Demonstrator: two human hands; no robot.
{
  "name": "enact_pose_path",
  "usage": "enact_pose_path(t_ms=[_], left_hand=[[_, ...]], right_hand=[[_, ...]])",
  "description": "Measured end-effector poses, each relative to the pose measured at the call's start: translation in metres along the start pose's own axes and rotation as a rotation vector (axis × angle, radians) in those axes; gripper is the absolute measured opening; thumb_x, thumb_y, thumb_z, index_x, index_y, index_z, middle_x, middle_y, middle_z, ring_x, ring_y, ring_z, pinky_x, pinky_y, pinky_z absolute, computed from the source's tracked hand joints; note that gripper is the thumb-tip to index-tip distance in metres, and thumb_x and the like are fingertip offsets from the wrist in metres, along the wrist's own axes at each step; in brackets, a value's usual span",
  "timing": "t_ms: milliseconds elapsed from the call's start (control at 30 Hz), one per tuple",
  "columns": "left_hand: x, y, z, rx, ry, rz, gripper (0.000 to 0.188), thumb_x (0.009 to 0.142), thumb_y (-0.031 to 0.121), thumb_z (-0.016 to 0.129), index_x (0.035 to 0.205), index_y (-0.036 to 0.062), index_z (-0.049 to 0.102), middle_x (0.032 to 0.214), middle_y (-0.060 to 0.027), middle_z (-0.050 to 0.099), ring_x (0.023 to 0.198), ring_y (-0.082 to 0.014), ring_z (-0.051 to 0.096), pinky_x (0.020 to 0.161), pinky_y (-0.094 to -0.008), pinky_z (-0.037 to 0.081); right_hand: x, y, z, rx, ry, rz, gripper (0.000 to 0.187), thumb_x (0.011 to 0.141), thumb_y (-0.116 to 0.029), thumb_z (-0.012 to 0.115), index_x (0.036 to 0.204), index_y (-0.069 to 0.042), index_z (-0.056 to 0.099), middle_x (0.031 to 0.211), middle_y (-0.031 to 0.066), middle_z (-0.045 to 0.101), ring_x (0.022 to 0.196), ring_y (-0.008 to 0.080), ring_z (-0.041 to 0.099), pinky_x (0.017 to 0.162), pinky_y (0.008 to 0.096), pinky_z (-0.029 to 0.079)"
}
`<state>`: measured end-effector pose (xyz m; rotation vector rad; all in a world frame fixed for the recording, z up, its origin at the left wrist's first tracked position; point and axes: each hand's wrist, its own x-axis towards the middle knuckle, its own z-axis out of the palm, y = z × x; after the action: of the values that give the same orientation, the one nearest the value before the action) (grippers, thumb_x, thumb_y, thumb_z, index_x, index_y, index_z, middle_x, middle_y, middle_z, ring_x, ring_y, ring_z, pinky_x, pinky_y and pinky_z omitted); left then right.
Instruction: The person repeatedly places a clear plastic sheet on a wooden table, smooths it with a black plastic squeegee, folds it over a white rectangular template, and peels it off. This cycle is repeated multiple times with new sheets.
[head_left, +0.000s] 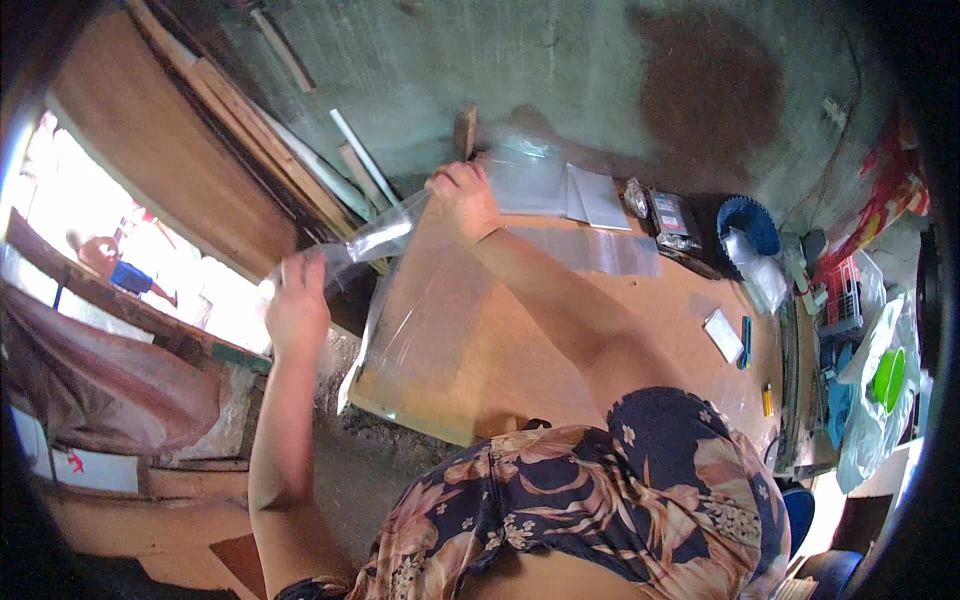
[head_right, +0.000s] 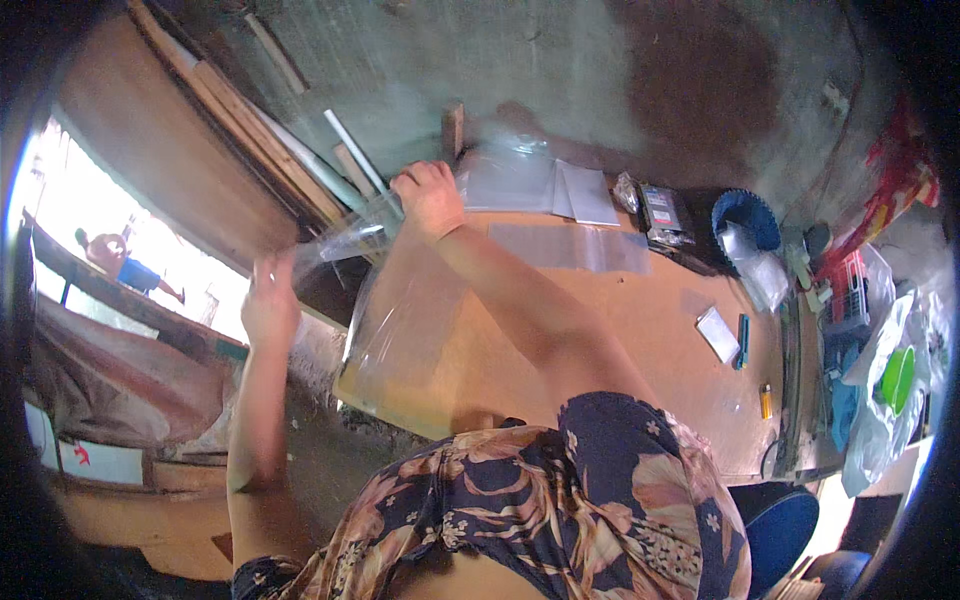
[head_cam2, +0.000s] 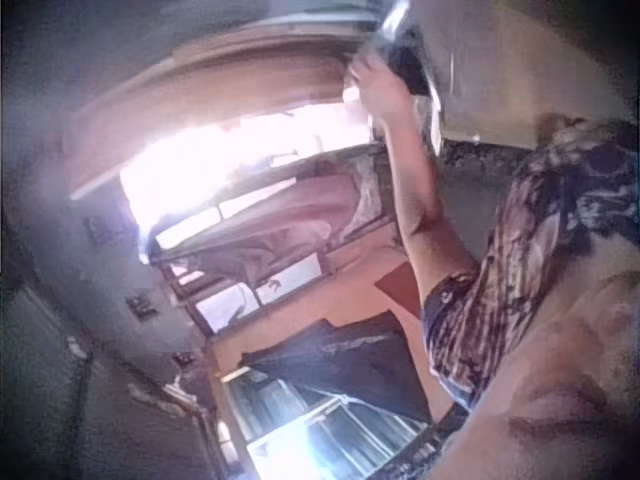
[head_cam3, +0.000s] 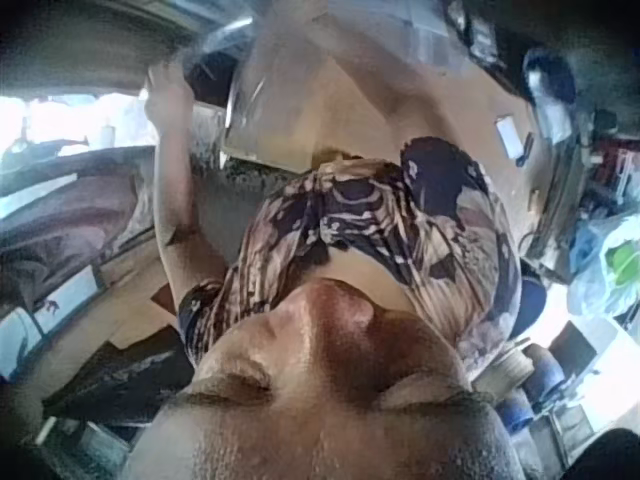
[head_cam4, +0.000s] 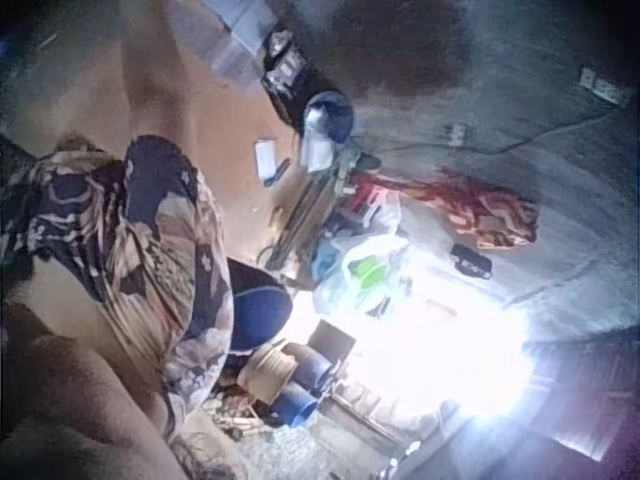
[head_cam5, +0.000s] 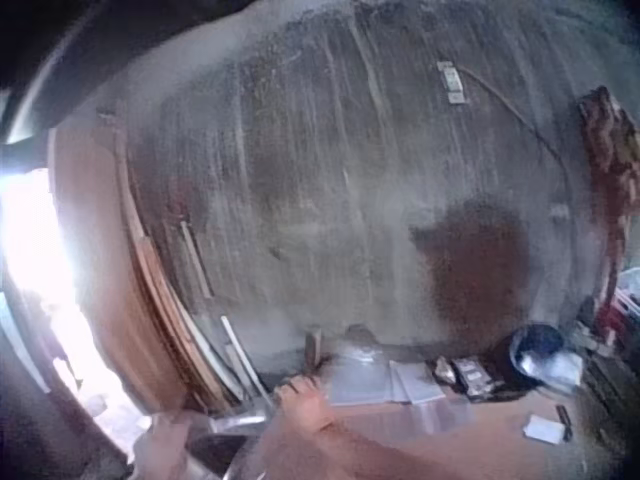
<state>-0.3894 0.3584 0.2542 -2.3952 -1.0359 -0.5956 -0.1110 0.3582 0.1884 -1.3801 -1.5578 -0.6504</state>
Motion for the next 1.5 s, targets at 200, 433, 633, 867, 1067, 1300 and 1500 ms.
enact_pose_path(t_ms=[200,433,633,867,1067,1300,1500], left_hand=[[-0.059,0.048,0.113,-0.069,-0.554,0.123,0.039,0.083,0.015,0.05,0.121,0.0184,0.044,0.111,-0.016,0.05,0.072,-0.0339,0.059,0.058,-0.0431,0.051],[-0.091,0.112,0.183,-0.213,-0.863,-0.018,0.056,0.084,0.023,0.05,0.136,0.0182,0.031,0.129,-0.0256,0.035,0.09,-0.0371,0.058,0.066,-0.0423,0.052],[-0.085,0.128,0.164,-0.236,-0.894,0.037,0.062,0.084,0.033,0.052,0.138,0.0185,0.027,0.136,-0.0245,0.028,0.096,-0.0394,0.055,0.073,-0.0441,0.051],[-0.071,0.173,0.155,-0.77,-0.283,0.167,0.065,0.085,0.039,0.052,0.135,0.0041,0.028,0.122,-0.0243,0.046,0.095,-0.0341,0.055,0.084,-0.0385,0.045],[-0.049,0.242,0.093,-1.892,-0.745,-0.374,0.047,0.092,0.036,0.045,0.118,-0.004,0.047,0.104,-0.011,0.058,0.094,-0.0169,0.055,0.08,-0.029,0.043],[-0.052,0.257,0.091,-1.378,-0.739,-0.342,0.058,0.092,0.047,0.037,0.092,-0.0058,0.061,0.077,-0.0194,0.063,0.077,-0.0252,0.061,0.071,-0.038,0.046],[-0.031,0.258,0.169,-1.616,-0.452,-0.805,0.044,0.092,0.034,0.045,0.108,-0.0065,0.052,0.102,-0.0137,0.058,0.089,-0.0198,0.056,0.075,-0.0345,0.045]], right_hand=[[-0.108,0.061,0.059,-0.171,-0.34,0.236,0.027,0.075,-0.013,0.058,0.102,-0.012,0.057,0.117,0.0108,0.049,0.113,0.0285,0.043,0.094,0.0422,0.037],[-0.162,0.075,-0.002,-0.313,-1.067,0.714,0.048,0.084,-0.026,0.05,0.129,-0.016,0.04,0.129,0.0153,0.038,0.125,0.032,0.033,0.096,0.0482,0.036],[-0.21,0.103,-0.001,-0.424,-1.13,0.43,0.036,0.086,-0.014,0.04,0.121,-0.01,0.048,0.114,0.0148,0.054,0.103,0.0321,0.055,0.081,0.0408,0.05],[-0.188,0.091,-0.052,0.087,-0.57,0.75,0.014,0.073,-0.016,0.063,0.076,-0.002,0.065,0.071,0.0096,0.065,0.067,0.0212,0.061,0.062,0.0338,0.047],[-0.182,-0.018,-0.128,0.83,-0.42,1.161,0.01,0.076,-0.006,0.068,0.076,-0.002,0.059,0.074,0.0033,0.062,0.066,0.0133,0.057,0.06,0.0282,0.047],[-0.217,0.031,-0.246,0.878,0.133,1.429,0.01,0.083,-0.001,0.057,0.076,-0.005,0.051,0.075,0.0062,0.058,0.061,0.0169,0.057,0.056,0.0299,0.05],[-0.275,0.078,-0.397,0.256,0.811,1.443,0.016,0.084,-0.014,0.061,0.078,-0.007,0.048,0.071,0.0027,0.054,0.06,0.013,0.056,0.054,0.0268,0.051]])
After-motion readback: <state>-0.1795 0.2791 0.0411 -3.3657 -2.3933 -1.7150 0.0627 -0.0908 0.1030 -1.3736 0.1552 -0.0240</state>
